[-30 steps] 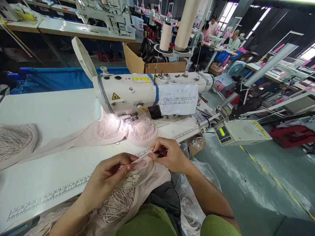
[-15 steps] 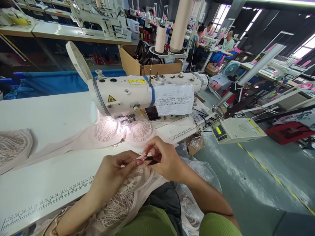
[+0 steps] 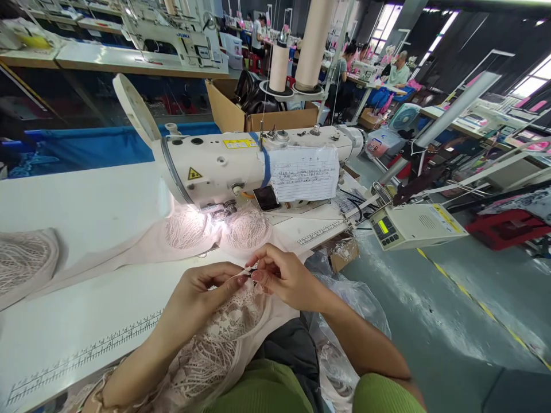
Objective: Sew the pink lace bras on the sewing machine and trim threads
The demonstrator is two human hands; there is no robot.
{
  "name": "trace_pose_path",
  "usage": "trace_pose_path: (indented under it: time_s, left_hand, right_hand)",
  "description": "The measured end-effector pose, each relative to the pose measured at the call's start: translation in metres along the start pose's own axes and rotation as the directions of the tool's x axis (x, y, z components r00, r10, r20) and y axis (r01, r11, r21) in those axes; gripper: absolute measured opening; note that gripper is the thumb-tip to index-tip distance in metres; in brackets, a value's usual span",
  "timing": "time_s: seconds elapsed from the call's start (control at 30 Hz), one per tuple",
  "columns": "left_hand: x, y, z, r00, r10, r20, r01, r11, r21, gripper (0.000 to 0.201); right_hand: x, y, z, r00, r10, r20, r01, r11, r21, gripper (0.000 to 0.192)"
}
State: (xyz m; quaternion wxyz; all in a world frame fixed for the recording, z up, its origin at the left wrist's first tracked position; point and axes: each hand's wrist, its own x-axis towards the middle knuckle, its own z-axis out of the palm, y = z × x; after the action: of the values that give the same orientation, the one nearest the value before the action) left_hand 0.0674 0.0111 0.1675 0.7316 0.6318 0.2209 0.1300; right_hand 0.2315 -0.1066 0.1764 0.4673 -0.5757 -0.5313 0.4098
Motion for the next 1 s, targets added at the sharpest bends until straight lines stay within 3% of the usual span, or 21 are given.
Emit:
trace_pose_path:
  time_s: [0.33, 0.43, 0.5, 0.6, 0.7, 0.77, 0.83, 0.9, 0.93, 1.0]
  left_hand:
    - [0.000, 0.003, 0.000, 0.999, -0.031, -0.007, 0.031, 0.999, 0.021, 0.034]
    - [0.000, 0.002, 0.000, 0.998, -0.044, -0.043, 0.045, 0.999, 0.019, 0.037]
    - [0.000, 0.002, 0.000, 0.997, -0.040, -0.063, 0.040, 0.999, -0.001, 0.038]
    - [-0.003, 0.001, 0.001, 0.993, -0.018, -0.117, 0.015, 0.999, -0.030, 0.035]
    - [-0.004, 0.002, 0.000, 0.986, -0.020, -0.166, 0.017, 1.000, -0.019, 0.031]
    - [-0.003, 0.002, -0.004, 0.989, 0.015, -0.150, -0.011, 0.999, 0.030, 0.030]
    - [-0.001, -0.002, -0.011, 0.982, 0.125, -0.141, -0.105, 0.984, 0.141, 0.029]
    - [0.002, -0.009, -0.016, 0.955, 0.264, -0.132, -0.217, 0.932, 0.291, 0.029]
    - [0.004, -0.015, -0.016, 0.948, 0.305, -0.086, -0.255, 0.896, 0.362, 0.032]
    - [0.007, -0.028, -0.009, 0.940, 0.316, 0.131, -0.340, 0.823, 0.456, 0.042]
  right_hand:
    - [0.004, 0.006, 0.010, 0.991, 0.040, -0.131, -0.029, 0.995, 0.091, 0.036]
    - [0.000, 0.011, 0.005, 0.968, -0.012, -0.249, 0.034, 0.996, 0.083, 0.038]
    - [-0.005, 0.015, 0.001, 0.955, -0.087, -0.282, 0.088, 0.996, -0.008, 0.048]
    - [-0.013, 0.022, -0.002, 0.984, -0.077, -0.158, 0.042, 0.975, -0.217, 0.052]
    - [-0.019, 0.026, -0.003, 0.994, 0.101, 0.039, -0.077, 0.908, -0.411, 0.037]
    - [-0.022, 0.026, -0.006, 0.980, 0.115, 0.165, -0.030, 0.894, -0.446, 0.037]
    - [-0.025, 0.021, -0.012, 0.962, -0.015, 0.273, 0.114, 0.929, -0.353, 0.045]
    - [-0.027, 0.011, -0.018, 0.910, -0.212, 0.358, 0.269, 0.956, -0.118, 0.050]
    - [-0.027, 0.005, -0.019, 0.876, -0.307, 0.372, 0.321, 0.947, 0.026, 0.050]
    - [-0.024, -0.009, -0.016, 0.830, -0.433, 0.353, 0.352, 0.896, 0.271, 0.050]
